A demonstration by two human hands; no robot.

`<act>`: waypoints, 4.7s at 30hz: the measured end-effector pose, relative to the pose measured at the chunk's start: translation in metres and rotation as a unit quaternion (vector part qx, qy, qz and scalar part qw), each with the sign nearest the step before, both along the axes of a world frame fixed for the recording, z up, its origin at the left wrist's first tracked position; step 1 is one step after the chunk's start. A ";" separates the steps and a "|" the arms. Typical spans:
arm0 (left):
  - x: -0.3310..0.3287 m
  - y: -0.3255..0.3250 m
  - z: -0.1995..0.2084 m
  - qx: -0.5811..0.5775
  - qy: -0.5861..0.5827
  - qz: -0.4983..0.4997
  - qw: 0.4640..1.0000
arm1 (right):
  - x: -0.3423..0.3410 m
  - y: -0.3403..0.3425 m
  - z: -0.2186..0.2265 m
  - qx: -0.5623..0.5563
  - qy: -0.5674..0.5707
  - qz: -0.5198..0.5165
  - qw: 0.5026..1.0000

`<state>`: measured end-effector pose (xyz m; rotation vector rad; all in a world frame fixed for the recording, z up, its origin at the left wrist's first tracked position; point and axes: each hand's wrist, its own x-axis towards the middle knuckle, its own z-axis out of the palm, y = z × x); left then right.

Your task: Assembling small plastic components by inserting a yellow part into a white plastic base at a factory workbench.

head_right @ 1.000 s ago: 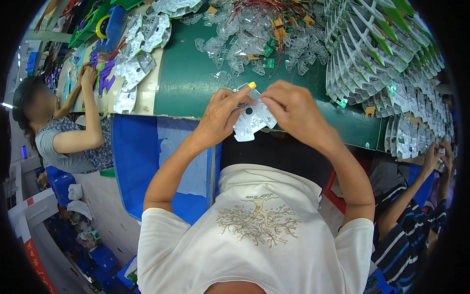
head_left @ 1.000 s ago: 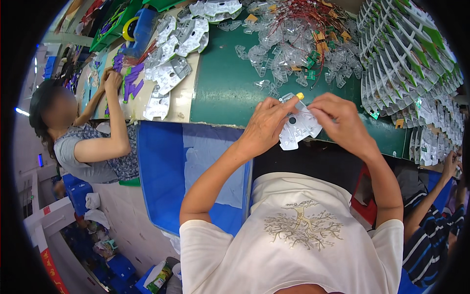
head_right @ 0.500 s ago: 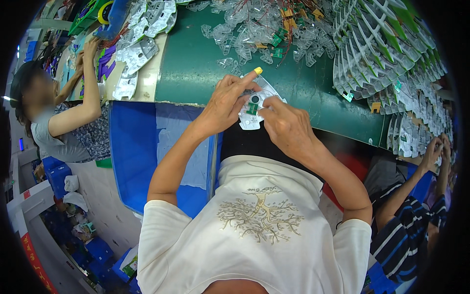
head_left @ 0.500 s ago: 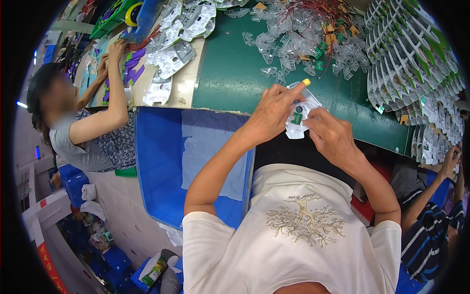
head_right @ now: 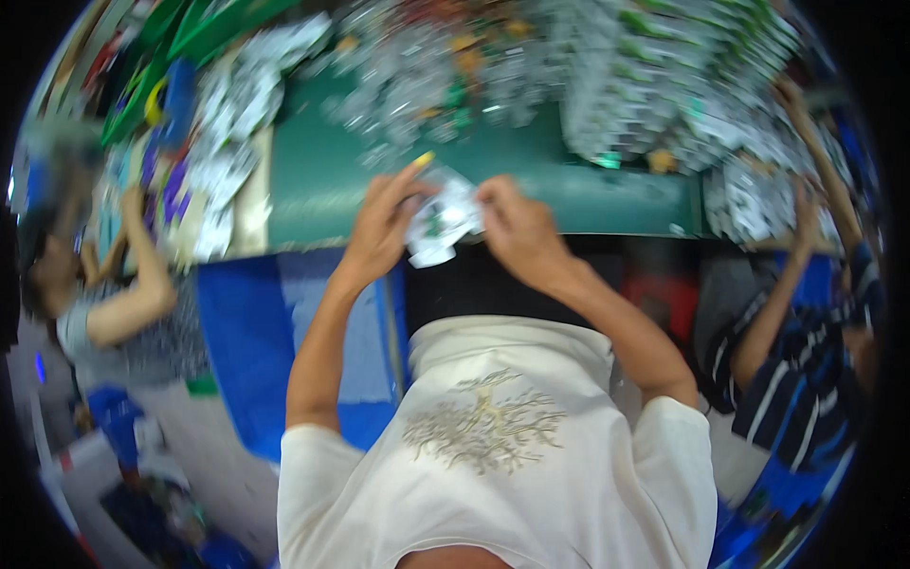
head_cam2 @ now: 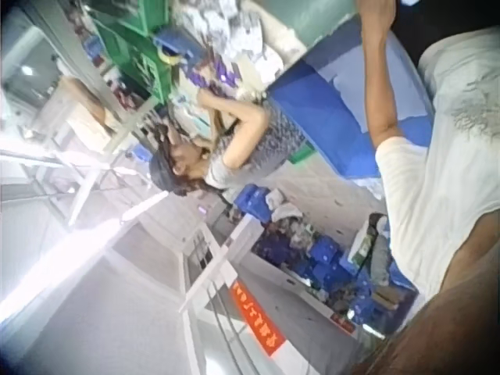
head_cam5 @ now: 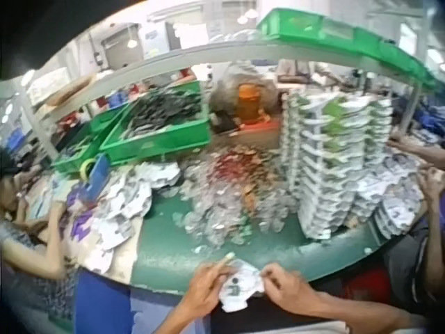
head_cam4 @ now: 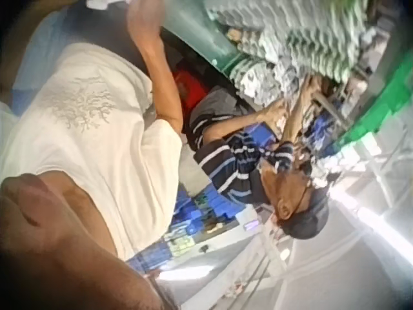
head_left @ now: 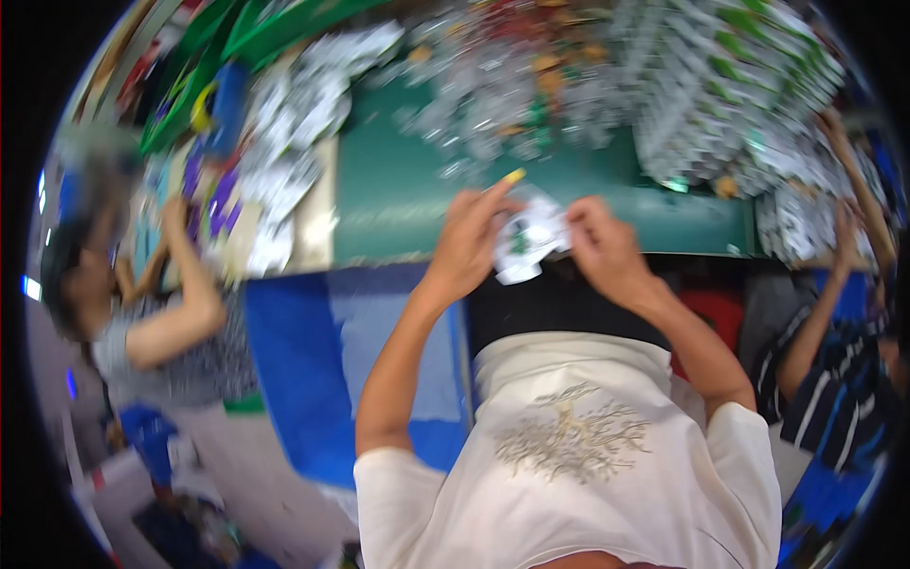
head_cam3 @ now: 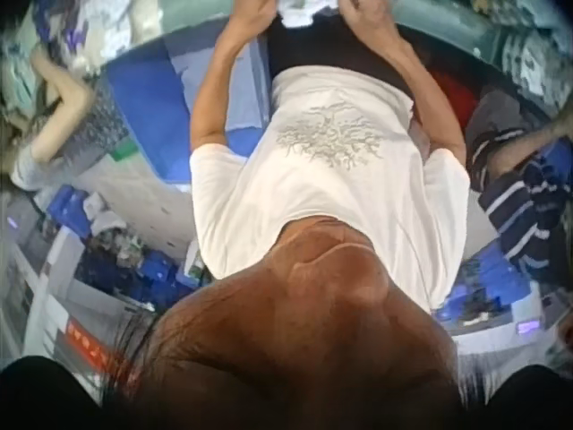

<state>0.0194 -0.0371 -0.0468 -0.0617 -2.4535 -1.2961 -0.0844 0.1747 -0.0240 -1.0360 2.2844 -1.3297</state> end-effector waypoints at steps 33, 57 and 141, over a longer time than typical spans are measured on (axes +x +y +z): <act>-0.002 0.028 -0.018 -0.166 0.188 0.212 0.945 | -0.164 0.176 0.089 -0.198 0.131 -0.302 0.923; 0.007 0.038 -0.022 -0.218 0.277 0.270 0.896 | -0.108 -0.076 -0.012 -0.044 0.258 -0.076 0.962; 0.020 0.031 0.045 0.401 0.017 0.138 0.906 | -0.017 -0.054 0.068 -0.078 -0.018 0.157 0.984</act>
